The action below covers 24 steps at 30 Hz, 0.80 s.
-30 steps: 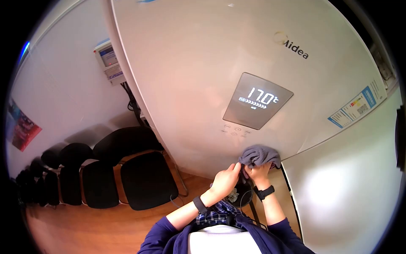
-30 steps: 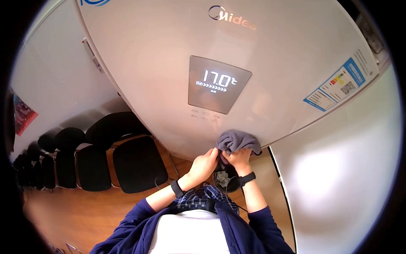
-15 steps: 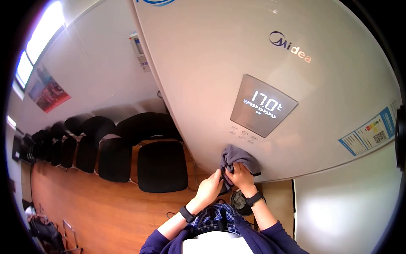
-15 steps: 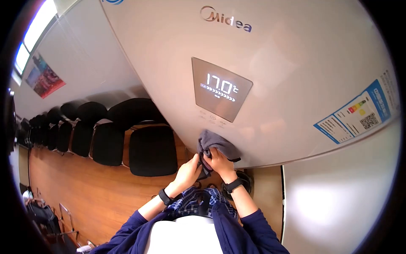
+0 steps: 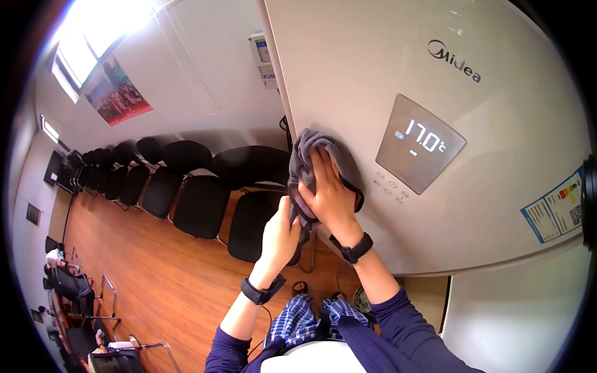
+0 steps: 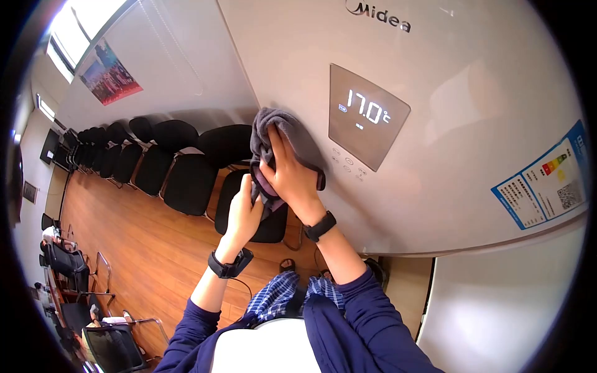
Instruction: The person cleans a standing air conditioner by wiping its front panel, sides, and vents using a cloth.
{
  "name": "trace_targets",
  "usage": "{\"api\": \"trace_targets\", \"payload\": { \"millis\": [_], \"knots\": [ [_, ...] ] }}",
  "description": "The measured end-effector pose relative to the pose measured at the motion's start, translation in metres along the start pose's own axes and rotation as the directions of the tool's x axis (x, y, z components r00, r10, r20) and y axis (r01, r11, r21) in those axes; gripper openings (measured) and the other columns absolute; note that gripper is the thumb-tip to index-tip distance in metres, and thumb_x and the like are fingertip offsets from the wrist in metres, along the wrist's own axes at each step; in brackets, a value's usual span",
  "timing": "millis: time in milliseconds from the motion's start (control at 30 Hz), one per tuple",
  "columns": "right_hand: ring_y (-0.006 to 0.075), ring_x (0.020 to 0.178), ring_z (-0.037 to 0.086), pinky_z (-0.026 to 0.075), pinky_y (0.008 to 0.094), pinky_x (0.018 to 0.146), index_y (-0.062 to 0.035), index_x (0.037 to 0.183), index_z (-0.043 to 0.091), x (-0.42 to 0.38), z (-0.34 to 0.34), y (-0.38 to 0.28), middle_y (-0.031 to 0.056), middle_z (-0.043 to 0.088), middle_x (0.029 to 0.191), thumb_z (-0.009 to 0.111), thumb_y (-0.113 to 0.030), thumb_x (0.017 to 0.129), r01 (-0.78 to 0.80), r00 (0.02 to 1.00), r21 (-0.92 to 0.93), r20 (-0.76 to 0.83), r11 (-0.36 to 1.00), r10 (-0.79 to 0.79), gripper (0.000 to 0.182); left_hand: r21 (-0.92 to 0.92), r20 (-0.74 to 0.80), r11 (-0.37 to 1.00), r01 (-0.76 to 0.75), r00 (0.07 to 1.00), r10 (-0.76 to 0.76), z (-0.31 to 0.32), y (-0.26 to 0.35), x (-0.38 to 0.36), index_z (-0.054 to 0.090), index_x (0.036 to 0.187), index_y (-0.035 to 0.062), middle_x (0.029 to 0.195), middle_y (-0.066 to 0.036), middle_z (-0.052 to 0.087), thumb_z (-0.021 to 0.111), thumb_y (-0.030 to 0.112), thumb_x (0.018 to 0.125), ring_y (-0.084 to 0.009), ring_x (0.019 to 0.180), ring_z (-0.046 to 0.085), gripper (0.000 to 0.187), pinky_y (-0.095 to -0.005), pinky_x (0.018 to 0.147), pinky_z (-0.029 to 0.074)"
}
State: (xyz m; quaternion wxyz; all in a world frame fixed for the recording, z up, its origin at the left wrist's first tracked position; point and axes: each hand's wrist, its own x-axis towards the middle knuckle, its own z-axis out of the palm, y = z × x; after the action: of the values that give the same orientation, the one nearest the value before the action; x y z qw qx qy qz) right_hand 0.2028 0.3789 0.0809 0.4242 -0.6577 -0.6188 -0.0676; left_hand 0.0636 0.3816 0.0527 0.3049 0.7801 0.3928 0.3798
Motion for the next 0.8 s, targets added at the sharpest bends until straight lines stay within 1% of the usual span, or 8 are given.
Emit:
{"api": "trace_targets", "payload": {
  "millis": [100, 167, 300, 433, 567, 700, 733, 800],
  "knots": [
    [0.0286, 0.111, 0.054, 0.051, 0.0344, 0.078, -0.0094, 0.132, 0.042, -0.020, 0.004, 0.020, 0.0133, 0.051, 0.128, 0.057, -0.034, 0.082, 0.009, 1.000, -0.130, 0.000, 0.991, -0.009, 0.057, 0.023, 0.118, 0.999, 0.047, 0.992, -0.049, 0.012, -0.003, -0.007, 0.040, 0.109, 0.0008, 0.085, -0.027, 0.056, 0.053, 0.005, 0.083, -0.0459, 0.080, 0.054, 0.030, -0.0468, 0.064, 0.045],
    [0.0262, 0.101, 0.060, 0.053, 0.0358, 0.071, -0.0141, 0.133, 0.043, -0.059, 0.015, 0.045, 0.0097, 0.055, 0.124, 0.056, -0.035, 0.082, -0.014, 1.000, -0.237, -0.025, 0.971, 0.008, 0.056, 0.042, 0.242, 0.998, -0.040, 0.970, 0.028, 0.025, -0.016, -0.022, 0.039, 0.107, 0.0016, 0.082, -0.028, 0.056, 0.055, 0.009, 0.084, -0.0467, 0.080, 0.054, 0.030, -0.0488, 0.063, 0.044],
    [0.0268, 0.098, 0.061, 0.052, 0.0357, 0.075, -0.0082, 0.127, 0.048, -0.106, 0.016, 0.066, 0.0141, 0.061, 0.113, 0.058, -0.035, 0.081, -0.026, 1.000, -0.378, -0.020, 0.926, 0.020, 0.054, -0.080, 0.433, 0.990, -0.114, 0.891, 0.138, 0.049, -0.047, -0.040, 0.040, 0.106, 0.0013, 0.081, -0.027, 0.056, 0.056, 0.015, 0.085, -0.0452, 0.079, 0.055, 0.030, -0.0488, 0.062, 0.043],
    [0.0289, 0.096, 0.062, 0.051, 0.0353, 0.076, -0.0053, 0.121, 0.051, -0.092, 0.027, 0.047, 0.0163, 0.062, 0.107, 0.060, -0.034, 0.080, -0.120, 0.992, -0.430, -0.087, 0.895, 0.092, 0.050, -0.141, 0.495, 0.973, -0.185, 0.837, 0.231, 0.026, -0.062, -0.007, 0.042, 0.104, 0.0008, 0.079, -0.026, 0.056, 0.056, 0.014, 0.085, -0.0450, 0.077, 0.055, 0.028, -0.0479, 0.061, 0.043],
    [0.0299, 0.093, 0.062, 0.051, 0.0346, 0.078, -0.0049, 0.111, 0.055, -0.012, 0.037, 0.006, 0.0168, 0.062, 0.105, 0.063, -0.033, 0.078, -0.120, 0.964, -0.525, -0.266, 0.842, -0.029, 0.043, -0.218, 0.396, 0.933, -0.285, 0.848, 0.352, -0.019, -0.065, 0.063, 0.041, 0.102, 0.0002, 0.079, -0.027, 0.054, 0.057, 0.007, 0.083, -0.0460, 0.078, 0.054, 0.026, -0.0464, 0.061, 0.043],
    [0.0313, 0.089, 0.060, 0.050, 0.0364, 0.078, -0.0038, 0.107, 0.055, 0.067, 0.038, -0.034, 0.0140, 0.062, 0.102, 0.064, -0.033, 0.077, -0.071, 0.913, -0.628, -0.354, 0.775, -0.204, 0.043, -0.386, 0.257, 0.893, -0.230, 0.903, 0.344, -0.055, -0.064, 0.116, 0.046, 0.110, 0.0034, 0.086, -0.024, 0.058, 0.055, 0.004, 0.083, -0.0430, 0.079, 0.057, 0.028, -0.0441, 0.063, 0.046],
    [0.0317, 0.084, 0.059, 0.049, 0.0379, 0.074, -0.0036, 0.098, 0.057, 0.078, 0.045, -0.036, 0.0121, 0.063, 0.092, 0.065, -0.035, 0.076, -0.074, 0.875, -0.671, -0.399, 0.738, -0.275, 0.039, -0.401, 0.256, 0.889, -0.221, 0.905, 0.340, -0.056, -0.071, 0.123, 0.046, 0.110, 0.0037, 0.086, -0.023, 0.058, 0.055, 0.004, 0.083, -0.0427, 0.079, 0.057, 0.028, -0.0442, 0.063, 0.046],
    [0.0307, 0.079, 0.059, 0.049, 0.0378, 0.069, -0.0045, 0.090, 0.058, 0.073, 0.066, -0.023, 0.0112, 0.062, 0.085, 0.066, -0.036, 0.075, -0.132, 0.909, -0.706, -0.366, 0.695, -0.199, 0.036, -0.387, 0.259, 0.891, -0.236, 0.900, 0.351, -0.051, -0.085, 0.135, 0.046, 0.108, 0.0043, 0.085, -0.022, 0.058, 0.054, 0.004, 0.083, -0.0424, 0.079, 0.057, 0.026, -0.0447, 0.062, 0.045]
  ]
}}
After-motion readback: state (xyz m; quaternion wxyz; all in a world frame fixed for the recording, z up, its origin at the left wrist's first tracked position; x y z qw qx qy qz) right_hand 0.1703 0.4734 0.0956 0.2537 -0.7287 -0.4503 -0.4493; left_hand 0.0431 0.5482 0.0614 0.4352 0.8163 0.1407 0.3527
